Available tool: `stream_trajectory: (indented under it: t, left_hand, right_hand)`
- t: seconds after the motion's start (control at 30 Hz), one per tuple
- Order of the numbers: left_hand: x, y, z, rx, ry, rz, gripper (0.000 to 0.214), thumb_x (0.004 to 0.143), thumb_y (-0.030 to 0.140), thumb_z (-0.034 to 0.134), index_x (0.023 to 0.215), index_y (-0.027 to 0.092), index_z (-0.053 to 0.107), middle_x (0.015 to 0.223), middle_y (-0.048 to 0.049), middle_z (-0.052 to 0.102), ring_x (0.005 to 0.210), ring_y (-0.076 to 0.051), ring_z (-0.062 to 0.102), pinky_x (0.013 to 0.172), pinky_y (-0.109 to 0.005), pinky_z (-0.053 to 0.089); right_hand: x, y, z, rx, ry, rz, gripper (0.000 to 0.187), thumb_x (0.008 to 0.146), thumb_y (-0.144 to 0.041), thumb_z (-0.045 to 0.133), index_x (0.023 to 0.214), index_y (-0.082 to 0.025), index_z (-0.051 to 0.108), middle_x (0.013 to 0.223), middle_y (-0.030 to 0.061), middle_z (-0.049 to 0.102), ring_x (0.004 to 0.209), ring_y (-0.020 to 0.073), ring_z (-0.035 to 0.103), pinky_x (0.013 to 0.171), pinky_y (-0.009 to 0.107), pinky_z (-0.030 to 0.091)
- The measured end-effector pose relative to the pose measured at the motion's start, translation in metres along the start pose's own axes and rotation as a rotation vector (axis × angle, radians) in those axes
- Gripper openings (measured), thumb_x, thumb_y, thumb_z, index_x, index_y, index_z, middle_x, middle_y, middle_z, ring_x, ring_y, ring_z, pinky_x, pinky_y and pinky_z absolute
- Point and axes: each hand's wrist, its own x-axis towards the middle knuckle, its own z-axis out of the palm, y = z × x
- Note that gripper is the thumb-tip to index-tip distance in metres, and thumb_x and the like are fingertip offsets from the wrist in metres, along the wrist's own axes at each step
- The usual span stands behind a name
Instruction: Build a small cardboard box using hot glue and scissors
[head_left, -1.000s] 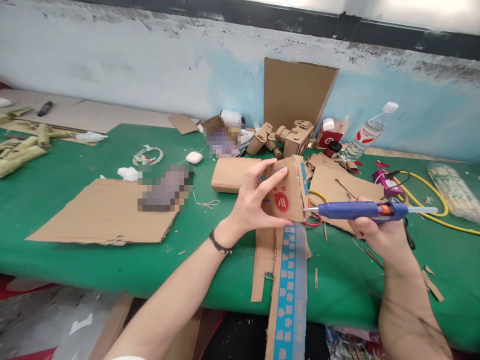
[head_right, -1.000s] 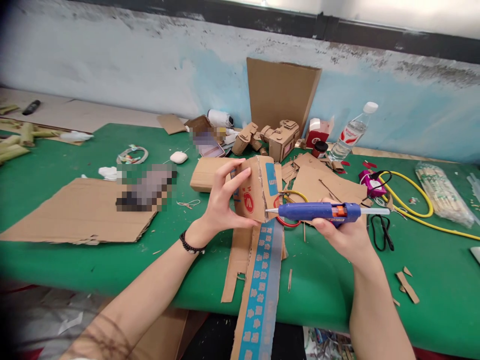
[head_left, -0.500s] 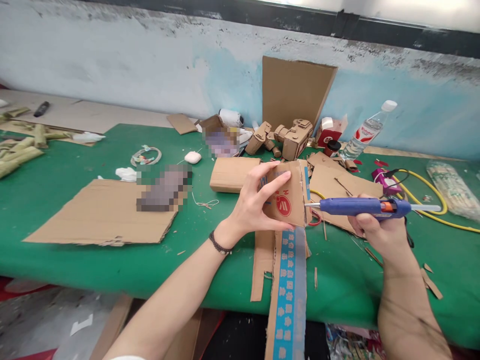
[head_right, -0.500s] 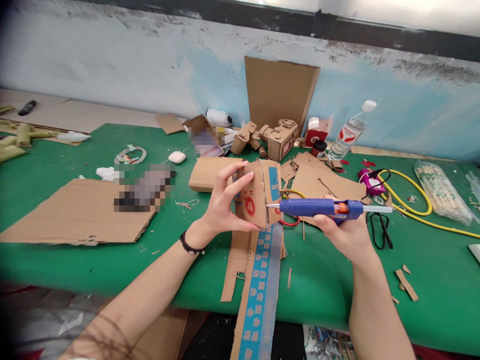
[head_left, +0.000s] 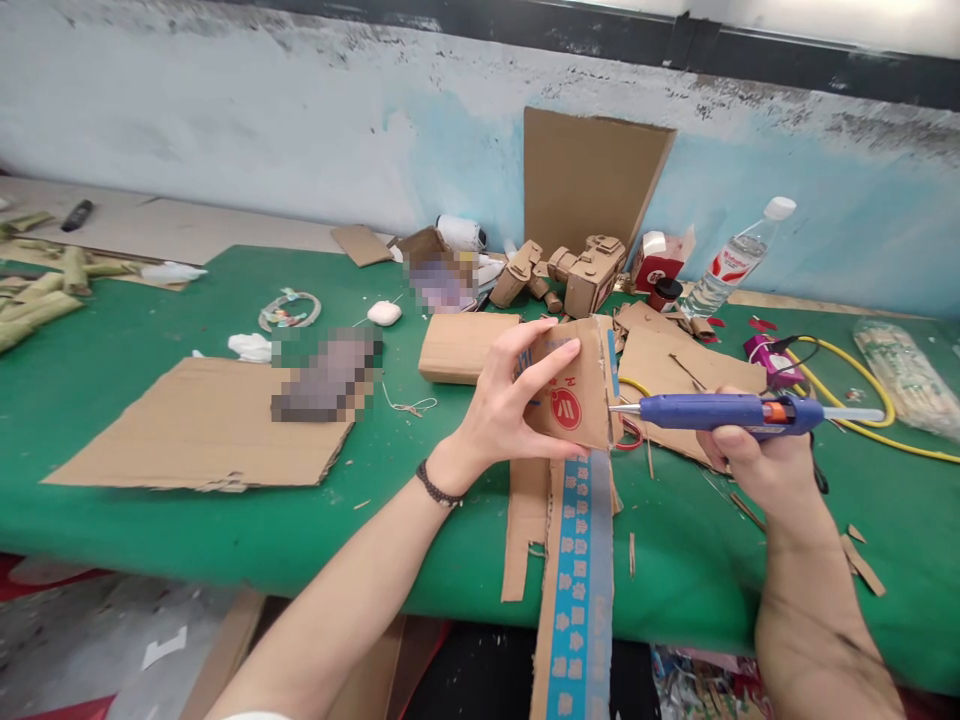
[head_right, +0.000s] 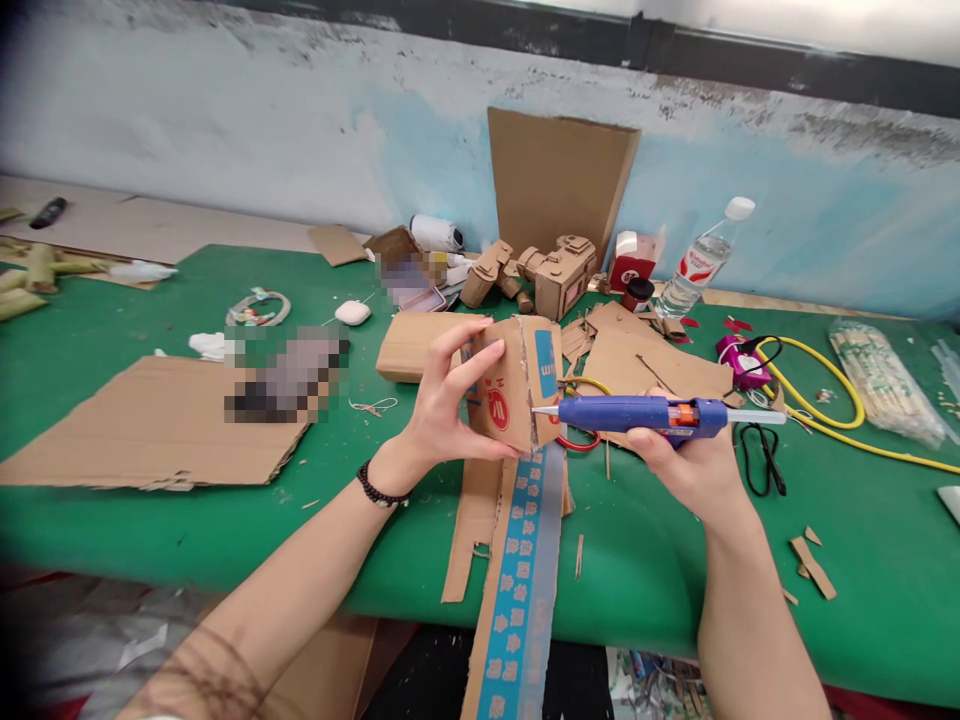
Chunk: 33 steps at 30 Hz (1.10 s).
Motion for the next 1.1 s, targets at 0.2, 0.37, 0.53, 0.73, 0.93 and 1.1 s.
stream_trajectory:
  t: [0.2, 0.37, 0.53, 0.73, 0.93, 1.1]
  left_hand:
    - [-0.004, -0.002, -0.001, 0.049, -0.023, -0.064, 0.13, 0.072, 0.099, 0.083, 0.18, 0.042, 0.038, 0.17, -0.0179, 0.051, 0.156, -0.047, 0.058, 0.13, -0.071, 0.05]
    - [-0.006, -0.004, -0.002, 0.105, -0.039, -0.111, 0.132, 0.069, 0.105, 0.079, 0.178, 0.043, 0.04, 0.171, -0.0181, 0.05, 0.157, -0.05, 0.056, 0.131, -0.072, 0.049]
    - [-0.004, -0.004, -0.003, 0.09, 0.004, -0.074, 0.132, 0.072, 0.101, 0.082, 0.181, 0.042, 0.036, 0.17, -0.0182, 0.051, 0.156, -0.048, 0.057, 0.131, -0.071, 0.049]
    - [-0.003, -0.004, -0.004, 0.106, 0.004, -0.097, 0.13, 0.073, 0.1, 0.081, 0.18, 0.042, 0.038, 0.171, -0.0177, 0.05, 0.157, -0.048, 0.057, 0.131, -0.07, 0.049]
    - [-0.004, -0.005, -0.004, 0.136, 0.029, -0.106, 0.128, 0.074, 0.102, 0.079, 0.179, 0.04, 0.04, 0.171, -0.0181, 0.05, 0.158, -0.048, 0.057, 0.131, -0.07, 0.049]
    - [-0.005, -0.006, -0.004, 0.161, 0.04, -0.139, 0.128, 0.073, 0.102, 0.08, 0.178, 0.038, 0.043, 0.171, -0.0181, 0.05, 0.158, -0.048, 0.056, 0.132, -0.068, 0.048]
  right_hand:
    - [0.002, -0.006, 0.001, 0.076, -0.016, -0.024, 0.055, 0.097, -0.071, 0.084, 0.073, -0.027, 0.062, 0.054, -0.0039, 0.054, 0.045, 0.0155, 0.045, 0.045, 0.034, 0.032]
    - [0.004, -0.014, 0.003, 0.045, -0.031, -0.068, 0.059, 0.1, -0.071, 0.081, 0.066, -0.026, 0.061, 0.057, -0.0016, 0.056, 0.049, 0.0163, 0.049, 0.049, 0.035, 0.036]
    - [0.002, -0.008, 0.002, 0.064, -0.049, -0.069, 0.05, 0.101, -0.064, 0.083, 0.075, -0.026, 0.065, 0.057, -0.0035, 0.055, 0.049, 0.0157, 0.048, 0.049, 0.034, 0.036]
    - [-0.001, 0.001, -0.001, 0.053, -0.049, -0.044, 0.049, 0.1, -0.066, 0.083, 0.078, -0.026, 0.066, 0.059, -0.0035, 0.055, 0.051, 0.0169, 0.047, 0.051, 0.035, 0.037]
    - [-0.002, 0.0, -0.001, 0.043, -0.054, -0.053, 0.048, 0.102, -0.061, 0.083, 0.074, -0.026, 0.064, 0.06, -0.0032, 0.055, 0.052, 0.0165, 0.047, 0.051, 0.035, 0.036]
    - [-0.002, 0.002, -0.002, 0.043, -0.08, -0.049, 0.046, 0.103, -0.061, 0.082, 0.077, -0.026, 0.065, 0.061, -0.0032, 0.055, 0.053, 0.0168, 0.048, 0.051, 0.035, 0.036]
